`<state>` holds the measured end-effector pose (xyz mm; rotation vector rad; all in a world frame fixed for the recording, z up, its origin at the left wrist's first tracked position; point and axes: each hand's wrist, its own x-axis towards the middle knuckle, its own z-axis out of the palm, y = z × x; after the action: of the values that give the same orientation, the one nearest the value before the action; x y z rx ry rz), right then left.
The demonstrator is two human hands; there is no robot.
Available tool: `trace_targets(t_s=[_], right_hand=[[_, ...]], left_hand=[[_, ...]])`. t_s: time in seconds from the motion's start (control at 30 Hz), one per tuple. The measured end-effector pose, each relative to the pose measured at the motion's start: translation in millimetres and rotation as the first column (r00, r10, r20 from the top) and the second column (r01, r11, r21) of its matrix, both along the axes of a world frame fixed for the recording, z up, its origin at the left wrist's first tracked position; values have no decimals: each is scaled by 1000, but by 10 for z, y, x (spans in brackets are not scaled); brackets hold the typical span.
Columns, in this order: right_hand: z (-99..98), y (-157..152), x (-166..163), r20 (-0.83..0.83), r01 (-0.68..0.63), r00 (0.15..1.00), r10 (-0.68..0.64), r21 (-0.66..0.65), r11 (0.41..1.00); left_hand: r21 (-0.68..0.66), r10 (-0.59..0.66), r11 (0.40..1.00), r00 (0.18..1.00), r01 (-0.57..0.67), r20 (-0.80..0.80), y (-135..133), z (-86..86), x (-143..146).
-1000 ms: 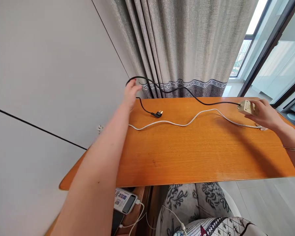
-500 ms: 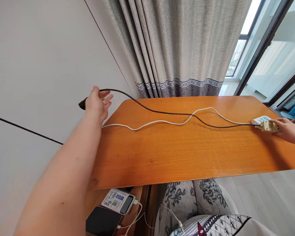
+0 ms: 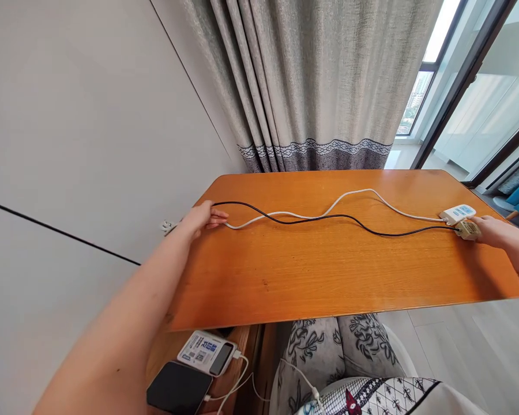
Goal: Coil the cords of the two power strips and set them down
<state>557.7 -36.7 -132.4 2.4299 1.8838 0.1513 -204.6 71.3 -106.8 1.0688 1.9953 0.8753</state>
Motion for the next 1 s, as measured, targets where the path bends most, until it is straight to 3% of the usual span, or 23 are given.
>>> trace_targets(t_s=[0.07, 0.1, 0.23, 0.33, 0.37, 0.43, 0.47, 0.5, 0.6, 0.7, 0.83, 0.93, 1.0], right_hand=[[111, 105, -202, -9, -1, 1000, -1, -164, 986], [172, 162, -338, -37, -52, 998, 46, -164, 985], [368, 432, -1105, -169, -337, 929, 328, -26, 941], [407, 645, -1843, -199, -595, 770, 607, 123, 795], [397, 707, -2096, -193, -661, 711, 676, 145, 737], [351, 806, -2573, -166, -753, 621, 766, 143, 642], [319, 844, -2786, -143, -782, 597, 789, 116, 613], [285, 876, -2976, -118, -798, 587, 801, 80, 597], [205, 954, -3378, -25, -826, 563, 826, -46, 562], [204, 1038, -3532, 10, -785, 605, 796, -158, 599], [308, 1156, -3477, -93, -711, 690, 718, -268, 650], [427, 1216, -3336, -199, -730, 679, 707, -285, 621], [532, 1240, -3223, -395, -774, 626, 672, -214, 596]], left_hand=[[-59, -53, 997, 991, 46, -122, -6, 16, 0], [-68, -70, 996, 977, 58, -202, -7, 35, 16], [94, -47, 989, 845, 115, -533, -10, 138, 278], [215, -120, 922, 763, 324, -635, -32, 150, 706], [230, -188, 870, 726, 436, -661, -46, 127, 873], [185, -411, 595, 494, 782, -766, -83, 37, 1200], [137, -481, 470, 383, 872, -788, -103, -26, 1346], [87, -534, 387, 301, 918, -790, -123, -96, 1473], [-92, -645, 279, 115, 956, -756, -151, -306, 1702], [-171, -661, 326, 95, 930, -745, -108, -441, 1713], [-168, -654, 486, 229, 858, -721, 10, -480, 1525], [-151, -642, 567, 319, 810, -697, 80, -446, 1320], [-116, -614, 626, 395, 771, -684, 104, -397, 1157]])
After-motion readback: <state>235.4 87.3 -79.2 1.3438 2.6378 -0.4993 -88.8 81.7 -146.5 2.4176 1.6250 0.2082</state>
